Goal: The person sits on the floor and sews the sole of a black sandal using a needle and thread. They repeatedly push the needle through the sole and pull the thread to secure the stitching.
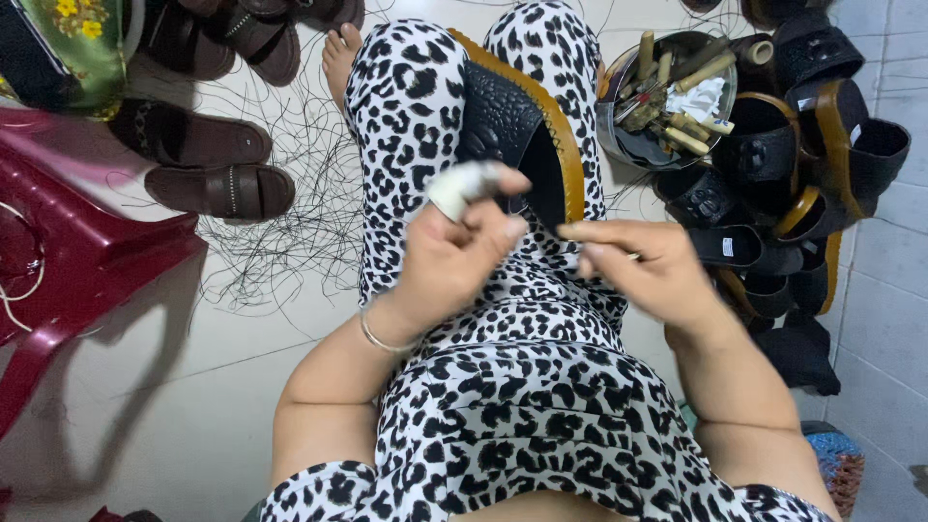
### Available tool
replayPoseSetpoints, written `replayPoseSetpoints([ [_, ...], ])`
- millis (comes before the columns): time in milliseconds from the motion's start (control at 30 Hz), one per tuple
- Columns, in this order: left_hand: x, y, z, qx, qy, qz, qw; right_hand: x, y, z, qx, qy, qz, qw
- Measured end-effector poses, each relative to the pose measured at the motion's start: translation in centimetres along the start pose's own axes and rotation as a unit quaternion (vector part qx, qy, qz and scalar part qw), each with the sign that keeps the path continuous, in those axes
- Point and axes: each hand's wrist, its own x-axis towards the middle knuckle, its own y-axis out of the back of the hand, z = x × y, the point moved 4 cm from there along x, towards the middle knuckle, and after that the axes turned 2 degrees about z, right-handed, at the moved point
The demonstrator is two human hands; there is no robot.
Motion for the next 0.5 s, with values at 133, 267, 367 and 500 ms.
replayPoseSetpoints([
  [133, -0.8, -2.0, 0.8, 0.035, -0.023, -0.031, 0.999, 0.4, -2.1, 1.3, -0.337, 0.229, 0.138, 0.903],
  [267, -0.1, 2.7, 0.1, 0.076, -0.014, -0.016, 0.997, -1.0, 11.4, 3.8, -0.472, 0.318, 0.233, 0.788],
  [367, -0.5, 4.6, -0.2, 0.368, 0.115, -0.2, 0.901, -2.4, 21.1, 3.4, -0.551, 0.209, 0.35, 0.728],
  [500, -1.4, 4.9, -2.4, 0.398, 0.179, -0.313, 0.844, -1.3, 19.5, 1.4, -0.455, 0.152, 0.366, 0.797],
])
